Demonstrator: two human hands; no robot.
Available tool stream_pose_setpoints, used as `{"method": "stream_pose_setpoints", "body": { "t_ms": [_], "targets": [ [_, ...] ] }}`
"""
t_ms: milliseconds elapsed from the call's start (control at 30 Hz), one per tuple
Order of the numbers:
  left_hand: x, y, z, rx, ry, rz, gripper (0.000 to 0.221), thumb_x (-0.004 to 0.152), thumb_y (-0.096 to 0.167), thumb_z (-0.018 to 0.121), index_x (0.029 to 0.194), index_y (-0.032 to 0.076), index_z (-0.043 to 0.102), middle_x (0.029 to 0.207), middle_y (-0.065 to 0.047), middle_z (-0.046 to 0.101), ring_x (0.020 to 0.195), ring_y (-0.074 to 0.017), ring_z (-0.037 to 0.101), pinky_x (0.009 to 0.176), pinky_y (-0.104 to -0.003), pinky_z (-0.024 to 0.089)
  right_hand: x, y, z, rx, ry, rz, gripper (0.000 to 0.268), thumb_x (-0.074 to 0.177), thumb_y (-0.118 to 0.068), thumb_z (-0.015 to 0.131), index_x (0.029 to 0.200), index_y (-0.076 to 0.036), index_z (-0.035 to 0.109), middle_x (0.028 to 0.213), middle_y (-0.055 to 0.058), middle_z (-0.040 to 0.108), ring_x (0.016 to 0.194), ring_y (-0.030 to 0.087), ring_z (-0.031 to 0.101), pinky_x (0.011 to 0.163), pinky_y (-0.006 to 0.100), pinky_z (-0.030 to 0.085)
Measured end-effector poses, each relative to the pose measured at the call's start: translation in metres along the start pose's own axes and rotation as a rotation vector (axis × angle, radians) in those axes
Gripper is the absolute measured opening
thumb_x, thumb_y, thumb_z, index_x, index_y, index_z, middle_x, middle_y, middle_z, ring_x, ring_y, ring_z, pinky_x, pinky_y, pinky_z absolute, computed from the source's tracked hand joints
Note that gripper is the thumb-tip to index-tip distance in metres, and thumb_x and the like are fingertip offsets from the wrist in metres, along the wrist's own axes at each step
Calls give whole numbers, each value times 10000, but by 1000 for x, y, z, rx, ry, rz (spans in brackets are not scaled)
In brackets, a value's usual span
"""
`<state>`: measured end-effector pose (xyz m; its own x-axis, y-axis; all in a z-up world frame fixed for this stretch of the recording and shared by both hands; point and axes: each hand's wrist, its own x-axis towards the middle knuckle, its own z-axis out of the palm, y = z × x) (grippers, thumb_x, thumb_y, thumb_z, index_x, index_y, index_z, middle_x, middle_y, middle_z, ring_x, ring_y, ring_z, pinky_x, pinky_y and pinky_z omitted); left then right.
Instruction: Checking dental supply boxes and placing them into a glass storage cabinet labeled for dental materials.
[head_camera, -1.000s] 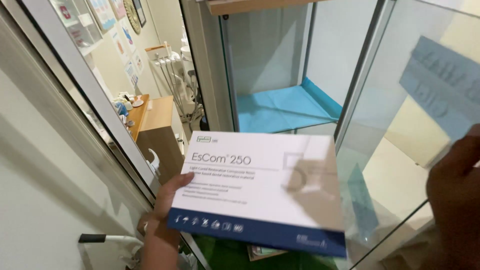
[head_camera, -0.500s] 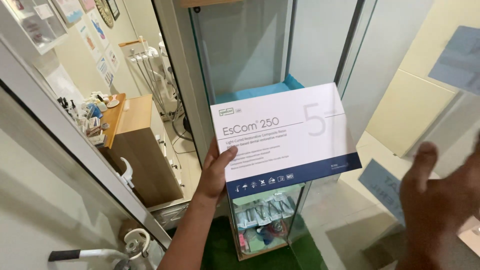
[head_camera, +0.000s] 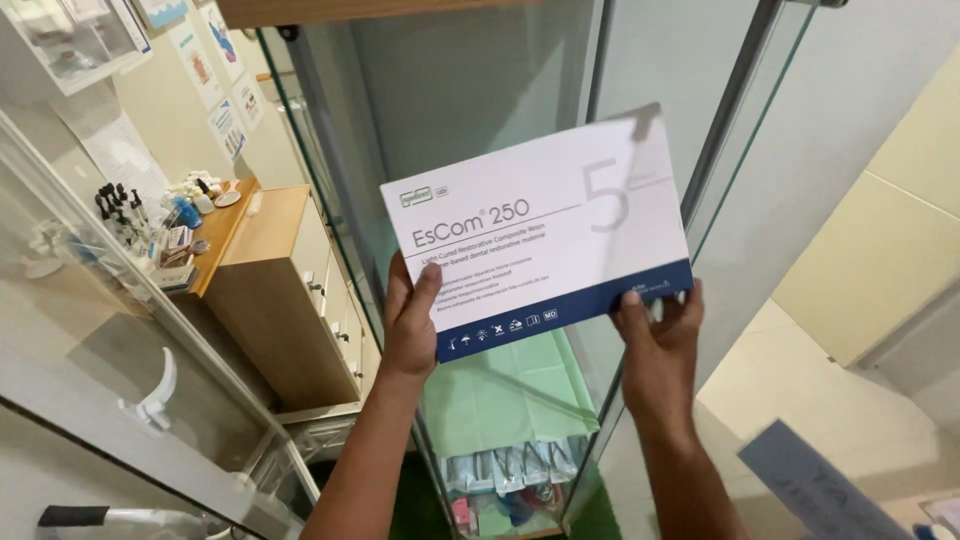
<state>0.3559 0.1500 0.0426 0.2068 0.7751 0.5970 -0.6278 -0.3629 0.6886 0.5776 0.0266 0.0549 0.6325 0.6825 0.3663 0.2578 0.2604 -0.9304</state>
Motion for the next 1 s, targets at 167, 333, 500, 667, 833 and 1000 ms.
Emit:
{"method": "stream_pose_setpoints", "body": {
  "t_ms": [167, 333, 500, 667, 833, 1000],
  "targets": [
    [23, -32, 15, -69, 182, 88, 490, 1058, 225, 532, 1490, 33, 402, 1419, -131, 568, 1280, -219, 560, 1088, -366, 450, 59, 4, 48, 616, -183, 155, 626, 1029, -188, 477, 1577, -99, 188, 1337, 156, 576, 1221, 273, 619, 959, 497, 582],
    [67, -64, 3, 57, 354, 112, 666, 991, 185, 630, 1541, 33, 286, 1481, -137, 481, 1369, -249, 468, 1148, -361, 391, 153, 12, 76, 791, -238, 124, 507, 1088, -172, 482, 1568, -61, 362, 1284, 86, 605, 1133, 231, 590, 952, 481, 520],
    [126, -53, 3, 545, 655, 34, 929, 800, 206, 791, 1529, 12, 248, 1419, -178, 469, 1301, -307, 506, 1035, -421, 472, 217, 11, 102, 866, -152, 75, 442, 1091, -148, 440, 1524, -62, 456, 1333, 84, 676, 1168, 192, 675, 1016, 349, 562],
    [198, -90, -9, 838, 217, -11, 977, 789, 335, 820, 1542, -9, 302, 1392, -218, 552, 1262, -337, 593, 1041, -423, 506, 271, 12, 122, 508, -143, -154, 432, 1116, -166, 411, 1537, -74, 450, 1293, 97, 679, 1100, 150, 645, 945, 275, 545],
    [235, -113, -5, 1013, 156, 125, 937, 775, 263, 846, 1536, -1, 367, 1336, -235, 597, 1199, -406, 577, 1017, -484, 491, 325, 36, 142, 388, -82, -309, 406, 1131, -171, 424, 1520, -65, 468, 1215, 112, 670, 1043, 152, 627, 915, 299, 542],
    [244, -151, -2, 970, 267, 89, 868, 762, 163, 855, 1488, -1, 407, 1308, -255, 587, 1176, -426, 583, 992, -508, 489, 333, 48, 164, 252, 0, -394, 320, 1129, -107, 422, 1444, -71, 469, 1172, 124, 648, 982, 175, 583, 889, 331, 523]
  ]
}}
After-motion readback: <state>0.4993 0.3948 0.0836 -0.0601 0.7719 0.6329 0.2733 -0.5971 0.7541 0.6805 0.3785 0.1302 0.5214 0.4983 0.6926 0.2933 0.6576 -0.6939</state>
